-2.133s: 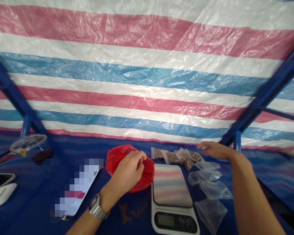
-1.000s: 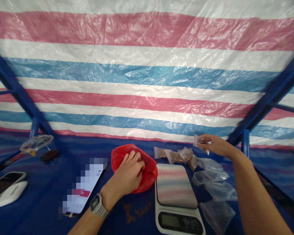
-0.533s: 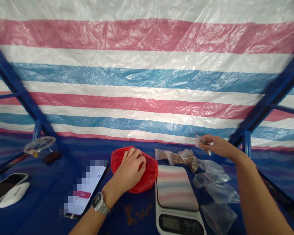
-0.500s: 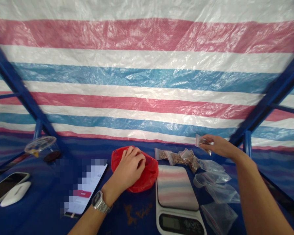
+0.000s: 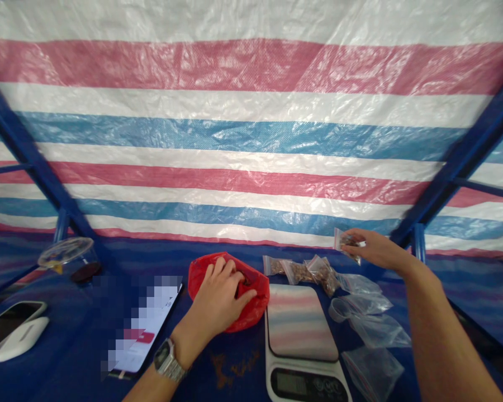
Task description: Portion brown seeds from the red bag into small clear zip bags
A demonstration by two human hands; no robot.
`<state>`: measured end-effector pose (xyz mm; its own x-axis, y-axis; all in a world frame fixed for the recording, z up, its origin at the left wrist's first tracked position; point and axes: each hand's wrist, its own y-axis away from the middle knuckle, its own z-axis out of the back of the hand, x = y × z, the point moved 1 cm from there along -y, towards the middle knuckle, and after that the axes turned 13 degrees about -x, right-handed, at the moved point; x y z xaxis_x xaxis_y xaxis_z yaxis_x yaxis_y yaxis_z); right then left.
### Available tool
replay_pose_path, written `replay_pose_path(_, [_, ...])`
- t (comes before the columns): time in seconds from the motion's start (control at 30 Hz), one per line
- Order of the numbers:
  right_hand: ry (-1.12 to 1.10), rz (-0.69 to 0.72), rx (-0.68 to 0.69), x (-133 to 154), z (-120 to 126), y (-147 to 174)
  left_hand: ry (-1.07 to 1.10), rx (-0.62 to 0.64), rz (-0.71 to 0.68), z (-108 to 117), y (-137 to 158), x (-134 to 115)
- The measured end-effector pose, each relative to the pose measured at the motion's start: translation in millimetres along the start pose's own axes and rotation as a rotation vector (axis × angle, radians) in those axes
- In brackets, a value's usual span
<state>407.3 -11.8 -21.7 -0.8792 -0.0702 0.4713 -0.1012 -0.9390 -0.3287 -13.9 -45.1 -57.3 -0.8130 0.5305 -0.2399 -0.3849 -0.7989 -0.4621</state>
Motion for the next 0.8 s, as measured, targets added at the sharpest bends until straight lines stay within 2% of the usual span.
replay_pose_path(0.07, [-0.009,0.002,-0.018,2.2,1.2,0.0,0.030,0.063,-0.052,-1.5,3.6,-9.2])
replay_pose_path(0.13, [-0.025,0.015,-0.039,5.9,2.4,-0.3,0.107,0.062,-0.075,0.0,3.9,-15.8])
replay_pose_path(0.23, [-0.081,0.033,-0.080,16.5,5.0,-0.5,0.368,0.051,0.002,5.8,0.6,-19.5])
replay_pose_path(0.37, [-0.142,0.036,-0.115,36.6,9.1,1.0,0.622,0.168,0.083,11.5,0.8,-16.7])
replay_pose_path(0.47, [-0.163,0.037,-0.122,51.0,12.3,3.2,0.658,0.296,-0.015,10.2,6.4,-15.4])
replay_pose_path(0.53, [-0.179,0.053,-0.124,60.1,14.7,4.8,0.643,0.329,-0.096,5.3,9.9,-16.8])
replay_pose_path(0.57, [-0.186,0.059,-0.124,64.5,16.0,5.6,0.621,0.300,-0.116,1.5,10.7,-18.1])
replay_pose_path(0.63, [-0.198,0.065,-0.138,72.4,18.3,7.0,0.575,0.157,-0.103,-7.6,9.8,-20.9])
replay_pose_path(0.73, [-0.216,0.074,-0.191,79.8,19.9,8.2,0.574,-0.154,0.032,-21.0,4.8,-23.3])
replay_pose_path(0.8, [-0.229,0.083,-0.207,81.1,19.1,7.9,0.606,-0.267,0.124,-27.2,1.6,-22.7])
